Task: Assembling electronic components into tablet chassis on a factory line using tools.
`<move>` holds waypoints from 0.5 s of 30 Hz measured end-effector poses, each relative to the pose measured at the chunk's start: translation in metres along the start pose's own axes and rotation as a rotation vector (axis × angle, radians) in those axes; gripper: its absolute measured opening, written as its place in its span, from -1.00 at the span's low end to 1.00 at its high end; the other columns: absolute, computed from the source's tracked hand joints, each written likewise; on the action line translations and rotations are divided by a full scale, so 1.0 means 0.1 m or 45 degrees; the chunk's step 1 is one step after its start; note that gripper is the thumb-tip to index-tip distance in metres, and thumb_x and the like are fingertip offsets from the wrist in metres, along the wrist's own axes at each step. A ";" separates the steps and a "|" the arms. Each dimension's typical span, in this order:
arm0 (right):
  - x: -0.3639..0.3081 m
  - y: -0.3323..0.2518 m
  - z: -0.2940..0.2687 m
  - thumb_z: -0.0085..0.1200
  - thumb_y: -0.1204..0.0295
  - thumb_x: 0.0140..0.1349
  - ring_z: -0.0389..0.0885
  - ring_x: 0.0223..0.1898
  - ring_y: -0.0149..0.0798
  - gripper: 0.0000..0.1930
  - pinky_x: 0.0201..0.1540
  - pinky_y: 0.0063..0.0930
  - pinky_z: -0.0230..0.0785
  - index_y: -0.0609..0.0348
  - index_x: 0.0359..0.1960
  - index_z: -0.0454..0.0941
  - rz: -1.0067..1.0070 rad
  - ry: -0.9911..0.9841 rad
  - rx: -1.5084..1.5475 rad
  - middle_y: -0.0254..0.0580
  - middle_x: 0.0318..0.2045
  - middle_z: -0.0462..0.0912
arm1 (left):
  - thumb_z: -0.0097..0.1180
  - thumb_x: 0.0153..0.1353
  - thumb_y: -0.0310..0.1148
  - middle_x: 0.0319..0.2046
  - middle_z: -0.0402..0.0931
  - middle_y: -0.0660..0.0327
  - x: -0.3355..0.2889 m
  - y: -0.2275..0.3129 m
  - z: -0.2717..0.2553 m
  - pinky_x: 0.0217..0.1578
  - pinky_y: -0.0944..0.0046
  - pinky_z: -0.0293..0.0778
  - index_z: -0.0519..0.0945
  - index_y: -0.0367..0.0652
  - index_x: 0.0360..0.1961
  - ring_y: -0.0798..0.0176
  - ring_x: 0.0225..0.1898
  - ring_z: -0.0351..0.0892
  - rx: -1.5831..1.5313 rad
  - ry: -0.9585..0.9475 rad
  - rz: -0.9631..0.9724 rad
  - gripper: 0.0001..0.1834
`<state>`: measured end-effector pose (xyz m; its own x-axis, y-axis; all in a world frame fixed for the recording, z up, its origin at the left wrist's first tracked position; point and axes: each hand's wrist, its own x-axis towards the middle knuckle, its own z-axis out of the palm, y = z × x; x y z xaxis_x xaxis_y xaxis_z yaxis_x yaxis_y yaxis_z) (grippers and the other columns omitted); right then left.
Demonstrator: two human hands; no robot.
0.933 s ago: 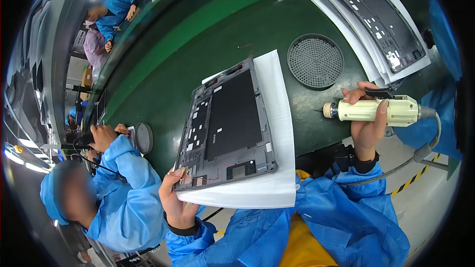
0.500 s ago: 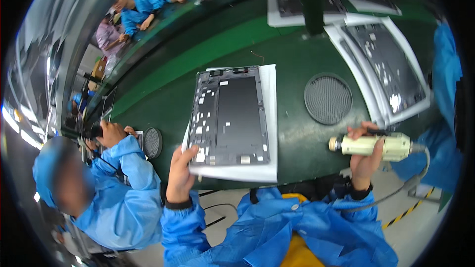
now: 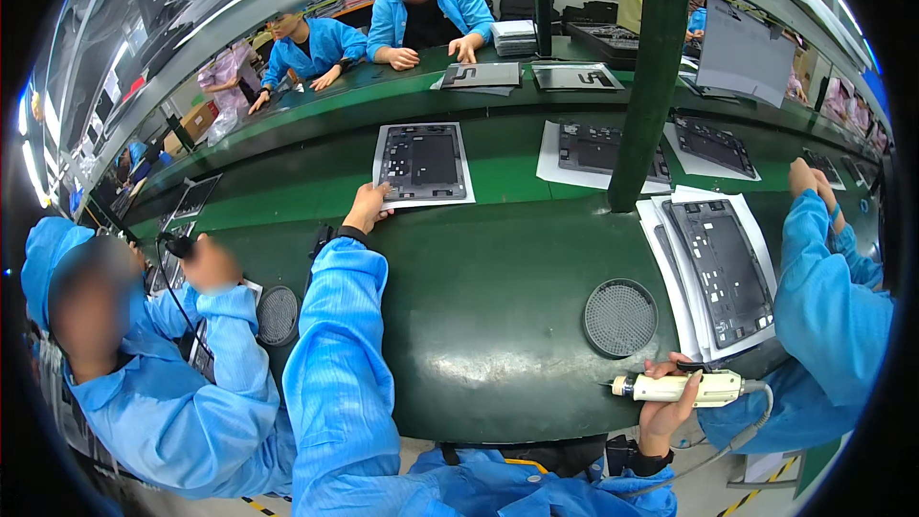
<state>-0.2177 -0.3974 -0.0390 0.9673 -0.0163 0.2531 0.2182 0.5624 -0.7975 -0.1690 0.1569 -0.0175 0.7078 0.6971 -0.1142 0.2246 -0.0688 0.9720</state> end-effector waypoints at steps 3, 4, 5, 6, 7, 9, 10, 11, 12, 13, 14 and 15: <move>0.01 -0.01 -0.03 -0.33 0.04 0.28 0.39 -0.46 -0.32 -0.54 -0.11 -0.23 0.25 0.24 -0.16 0.34 0.020 0.027 -0.006 -0.23 -0.59 0.39 | -0.05 0.16 -0.25 -0.53 0.52 0.10 0.35 -0.16 -0.14 -0.53 0.24 0.43 0.49 -0.24 -0.25 0.17 -0.56 0.51 0.568 0.239 0.250 -0.73; 0.00 -0.03 -0.04 -0.33 0.04 0.28 0.39 -0.46 -0.32 -0.54 -0.11 -0.23 0.25 0.24 -0.16 0.34 0.024 0.040 -0.005 -0.23 -0.59 0.39 | -0.03 0.13 -0.25 -0.52 0.53 0.06 0.37 -0.15 -0.14 -0.45 0.15 0.45 0.51 -0.23 -0.25 0.08 -0.50 0.54 0.989 0.425 0.493 -0.72; 0.00 -0.04 -0.04 -0.33 0.04 0.28 0.39 -0.46 -0.32 -0.54 -0.11 -0.23 0.25 0.23 -0.16 0.34 0.021 0.042 -0.021 -0.24 -0.59 0.39 | 0.01 0.04 -0.28 -0.38 0.51 0.03 0.37 -0.16 -0.14 -0.24 -0.01 0.40 0.54 -0.18 -0.28 -0.05 -0.27 0.49 1.079 0.467 0.266 -0.74; 0.01 -0.03 -0.04 -0.33 0.04 0.28 0.39 -0.46 -0.33 -0.54 -0.10 -0.23 0.25 0.23 -0.16 0.34 0.020 0.042 -0.039 -0.24 -0.58 0.39 | 0.01 0.04 -0.28 -0.38 0.51 0.03 0.24 -0.10 -0.11 -0.24 -0.01 0.40 0.54 -0.18 -0.28 -0.05 -0.27 0.49 1.087 0.458 0.260 -0.74; -0.01 -0.03 -0.06 -0.31 0.04 0.28 0.40 -0.45 -0.32 -0.54 -0.10 -0.23 0.24 0.23 -0.15 0.34 0.031 0.053 -0.040 -0.24 -0.57 0.41 | 0.03 0.02 -0.29 -0.31 0.48 0.06 0.13 -0.07 -0.09 -0.22 -0.02 0.38 0.54 -0.17 -0.30 -0.03 -0.20 0.44 1.325 0.632 0.347 -0.75; -0.06 -0.04 -0.06 -0.31 0.04 0.27 0.41 -0.44 -0.32 -0.55 -0.09 -0.22 0.24 0.23 -0.16 0.33 0.016 0.072 -0.081 -0.23 -0.56 0.41 | 0.06 -0.03 -0.34 -0.18 0.36 0.16 0.09 -0.04 0.02 -0.16 -0.04 0.30 0.53 -0.15 -0.35 0.01 -0.08 0.31 1.544 0.846 0.446 -0.81; -0.09 -0.05 -0.06 -0.30 0.05 0.27 0.41 -0.44 -0.31 -0.55 -0.08 -0.21 0.24 0.24 -0.16 0.33 -0.008 0.083 -0.118 -0.22 -0.55 0.42 | 0.06 -0.03 -0.34 -0.18 0.36 0.16 0.08 -0.01 0.10 -0.16 -0.04 0.30 0.53 -0.15 -0.35 0.01 -0.08 0.31 1.544 0.828 0.450 -0.81; -0.10 -0.05 -0.07 -0.30 0.05 0.26 0.42 -0.44 -0.30 -0.55 -0.08 -0.20 0.25 0.24 -0.16 0.33 -0.030 0.077 -0.144 -0.21 -0.54 0.43 | 0.04 -0.01 -0.36 -0.20 0.37 0.17 0.06 0.07 0.26 -0.16 -0.01 0.28 0.53 -0.14 -0.36 0.03 -0.10 0.31 1.479 0.823 0.701 -0.83; -0.10 -0.03 -0.08 -0.30 0.05 0.26 0.43 -0.43 -0.29 -0.55 -0.07 -0.19 0.26 0.24 -0.16 0.33 -0.055 0.072 -0.173 -0.20 -0.54 0.44 | 0.03 0.00 -0.39 -0.23 0.38 0.18 0.05 0.16 0.44 -0.17 0.02 0.26 0.53 -0.14 -0.37 0.05 -0.11 0.32 1.395 0.813 0.949 -0.85; -0.09 -0.01 -0.08 -0.29 0.06 0.25 0.45 -0.45 -0.28 -0.55 -0.09 -0.17 0.30 0.26 -0.17 0.33 -0.073 0.059 -0.206 -0.17 -0.55 0.46 | -0.01 0.02 -0.43 -0.24 0.38 0.20 0.01 0.25 0.61 -0.15 0.06 0.23 0.53 -0.12 -0.37 0.08 -0.11 0.30 1.302 0.813 1.134 -0.86; -0.08 -0.02 -0.03 -0.28 0.07 0.25 0.46 -0.46 -0.27 -0.56 -0.13 -0.19 0.32 0.26 -0.19 0.34 -0.098 0.064 -0.233 -0.16 -0.57 0.46 | -0.01 0.03 -0.43 -0.29 0.41 0.19 0.00 0.32 0.84 -0.21 0.06 0.29 0.54 -0.11 -0.36 0.06 -0.16 0.35 1.239 0.790 1.276 -0.86; -0.07 -0.02 -0.02 -0.29 0.07 0.25 0.46 -0.47 -0.27 -0.56 -0.13 -0.19 0.32 0.26 -0.19 0.34 -0.080 0.065 -0.231 -0.16 -0.58 0.46 | 0.00 0.03 -0.42 -0.33 0.44 0.15 0.03 0.36 1.06 -0.23 0.03 0.32 0.55 -0.14 -0.37 0.01 -0.21 0.39 1.164 0.586 1.243 -0.86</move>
<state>-0.2248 -0.4002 -0.0402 0.9554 -0.0915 0.2809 0.2936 0.4007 -0.8679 -0.0877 0.0809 -0.0049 0.5897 0.2558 0.7661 0.2527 -0.9593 0.1258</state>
